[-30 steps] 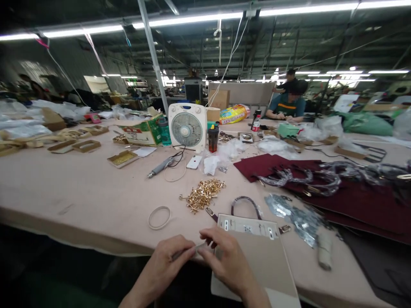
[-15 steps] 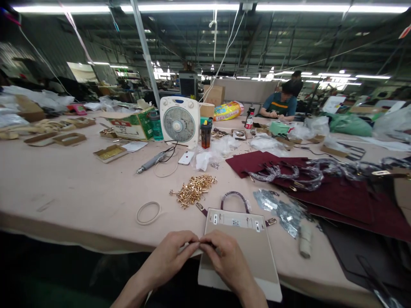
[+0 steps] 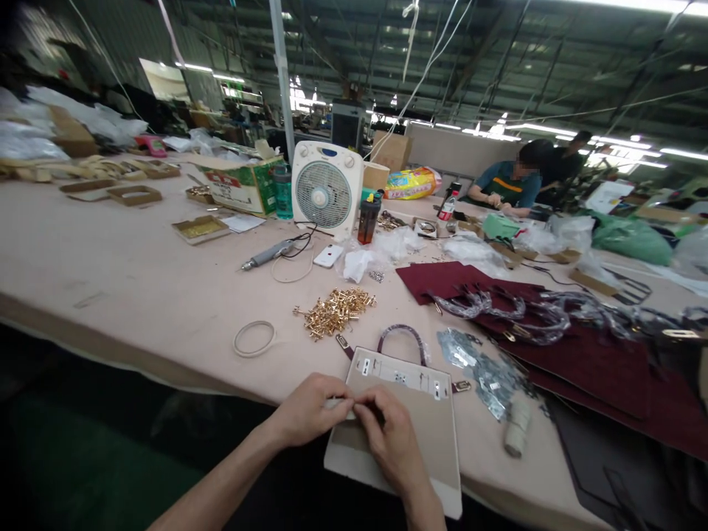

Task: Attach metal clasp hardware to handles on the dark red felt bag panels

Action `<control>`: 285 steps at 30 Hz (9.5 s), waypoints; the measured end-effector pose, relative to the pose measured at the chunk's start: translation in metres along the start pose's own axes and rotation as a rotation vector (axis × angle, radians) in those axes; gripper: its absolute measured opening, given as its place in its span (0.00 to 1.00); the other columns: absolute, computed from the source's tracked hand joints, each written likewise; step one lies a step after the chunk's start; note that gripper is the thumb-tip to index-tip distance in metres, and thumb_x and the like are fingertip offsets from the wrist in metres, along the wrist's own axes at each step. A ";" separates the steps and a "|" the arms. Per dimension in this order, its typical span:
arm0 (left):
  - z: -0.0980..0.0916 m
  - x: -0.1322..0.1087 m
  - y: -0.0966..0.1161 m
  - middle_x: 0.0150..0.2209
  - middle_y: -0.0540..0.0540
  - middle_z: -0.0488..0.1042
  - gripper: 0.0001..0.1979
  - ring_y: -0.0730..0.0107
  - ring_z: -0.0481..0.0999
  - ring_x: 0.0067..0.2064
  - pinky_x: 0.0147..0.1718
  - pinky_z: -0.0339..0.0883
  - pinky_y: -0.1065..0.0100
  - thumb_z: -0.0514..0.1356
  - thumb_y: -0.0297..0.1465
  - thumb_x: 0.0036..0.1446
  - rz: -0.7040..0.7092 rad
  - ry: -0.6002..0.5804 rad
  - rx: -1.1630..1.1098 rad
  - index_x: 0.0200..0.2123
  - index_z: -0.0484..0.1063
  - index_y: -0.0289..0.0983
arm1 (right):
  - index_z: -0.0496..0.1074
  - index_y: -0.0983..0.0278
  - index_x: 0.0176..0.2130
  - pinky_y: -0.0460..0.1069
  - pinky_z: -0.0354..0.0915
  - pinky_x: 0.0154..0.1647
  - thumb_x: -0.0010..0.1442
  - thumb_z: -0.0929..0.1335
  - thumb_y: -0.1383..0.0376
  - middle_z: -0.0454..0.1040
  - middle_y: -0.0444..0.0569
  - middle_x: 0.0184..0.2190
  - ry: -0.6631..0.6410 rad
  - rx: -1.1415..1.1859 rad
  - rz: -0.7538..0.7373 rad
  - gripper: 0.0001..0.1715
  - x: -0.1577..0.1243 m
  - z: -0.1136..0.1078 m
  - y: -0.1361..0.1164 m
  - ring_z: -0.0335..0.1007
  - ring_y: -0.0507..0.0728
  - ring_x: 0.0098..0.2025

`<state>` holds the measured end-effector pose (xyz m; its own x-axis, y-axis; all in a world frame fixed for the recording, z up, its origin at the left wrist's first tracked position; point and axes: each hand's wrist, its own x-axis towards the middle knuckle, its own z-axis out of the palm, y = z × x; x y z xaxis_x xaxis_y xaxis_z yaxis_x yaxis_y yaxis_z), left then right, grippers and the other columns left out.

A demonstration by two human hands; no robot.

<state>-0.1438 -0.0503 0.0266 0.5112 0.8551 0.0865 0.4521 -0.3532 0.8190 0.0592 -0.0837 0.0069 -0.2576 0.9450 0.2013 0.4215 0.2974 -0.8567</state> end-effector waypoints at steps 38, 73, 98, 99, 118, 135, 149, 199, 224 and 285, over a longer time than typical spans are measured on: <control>0.009 0.015 -0.012 0.29 0.51 0.71 0.18 0.68 0.68 0.34 0.33 0.59 0.71 0.56 0.41 0.63 -0.252 -0.095 -0.298 0.30 0.77 0.34 | 0.70 0.56 0.42 0.54 0.70 0.43 0.71 0.67 0.54 0.72 0.48 0.35 0.643 0.333 -0.043 0.10 -0.035 -0.085 0.053 0.71 0.58 0.38; 0.014 0.022 -0.013 0.33 0.49 0.78 0.21 0.62 0.74 0.37 0.35 0.63 0.69 0.55 0.46 0.65 -0.268 -0.107 -0.208 0.33 0.77 0.36 | 0.75 0.61 0.32 0.57 0.64 0.59 0.66 0.69 0.59 0.77 0.51 0.49 -0.041 -0.121 0.188 0.11 0.017 -0.154 0.060 0.73 0.62 0.53; 0.004 0.009 -0.015 0.51 0.44 0.82 0.24 0.55 0.76 0.53 0.55 0.66 0.62 0.58 0.43 0.67 -0.117 -0.139 -0.379 0.60 0.78 0.39 | 0.81 0.62 0.42 0.55 0.73 0.48 0.57 0.74 0.46 0.83 0.52 0.42 0.319 -0.063 0.317 0.24 0.010 -0.128 0.101 0.79 0.64 0.44; 0.004 0.008 -0.016 0.48 0.45 0.82 0.26 0.57 0.76 0.49 0.53 0.67 0.62 0.59 0.42 0.66 -0.130 -0.126 -0.330 0.64 0.74 0.40 | 0.81 0.61 0.44 0.56 0.72 0.50 0.57 0.74 0.46 0.83 0.53 0.44 0.357 -0.111 0.310 0.25 0.010 -0.126 0.098 0.79 0.65 0.45; 0.001 0.002 -0.024 0.38 0.49 0.76 0.40 0.62 0.73 0.40 0.44 0.65 0.65 0.57 0.30 0.61 -0.082 -0.178 -0.235 0.75 0.50 0.40 | 0.79 0.57 0.48 0.53 0.70 0.54 0.69 0.70 0.64 0.82 0.48 0.46 -0.088 -0.069 -0.071 0.09 0.016 -0.007 0.002 0.77 0.59 0.49; 0.003 0.004 -0.016 0.34 0.49 0.78 0.16 0.66 0.74 0.39 0.39 0.62 0.70 0.56 0.39 0.68 -0.060 -0.088 -0.198 0.36 0.79 0.37 | 0.75 0.61 0.36 0.47 0.63 0.39 0.68 0.70 0.67 0.75 0.44 0.33 0.039 -0.056 -0.044 0.06 0.011 -0.002 0.008 0.72 0.55 0.37; 0.014 0.012 -0.012 0.25 0.52 0.65 0.19 0.67 0.64 0.32 0.32 0.56 0.68 0.57 0.45 0.60 -0.238 0.022 -0.312 0.27 0.73 0.36 | 0.74 0.60 0.37 0.48 0.65 0.39 0.71 0.66 0.66 0.75 0.46 0.33 0.140 -0.089 -0.186 0.09 0.011 0.008 0.014 0.73 0.56 0.37; 0.013 0.012 -0.007 0.33 0.49 0.76 0.19 0.64 0.73 0.38 0.38 0.63 0.69 0.55 0.44 0.68 -0.178 -0.007 -0.226 0.34 0.76 0.37 | 0.81 0.58 0.48 0.64 0.62 0.64 0.68 0.70 0.52 0.80 0.53 0.48 0.389 -0.393 0.028 0.17 0.034 -0.060 0.069 0.70 0.67 0.57; 0.009 0.000 -0.025 0.33 0.52 0.75 0.41 0.66 0.71 0.34 0.36 0.62 0.69 0.58 0.31 0.63 -0.083 -0.062 -0.221 0.76 0.47 0.40 | 0.78 0.57 0.49 0.53 0.73 0.50 0.70 0.68 0.60 0.80 0.51 0.46 0.290 -0.146 -0.143 0.10 0.011 -0.024 0.025 0.77 0.60 0.48; 0.012 -0.002 -0.019 0.36 0.50 0.80 0.05 0.67 0.76 0.38 0.41 0.64 0.70 0.60 0.28 0.64 0.015 -0.011 -0.050 0.38 0.77 0.39 | 0.77 0.59 0.34 0.65 0.58 0.67 0.68 0.67 0.61 0.74 0.57 0.56 0.191 -0.200 -0.012 0.11 0.062 -0.010 0.032 0.66 0.67 0.62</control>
<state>-0.1444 -0.0495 0.0046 0.5261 0.8453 0.0931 0.4071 -0.3465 0.8451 0.0652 -0.0144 -0.0034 -0.1034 0.9441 0.3130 0.5878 0.3118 -0.7465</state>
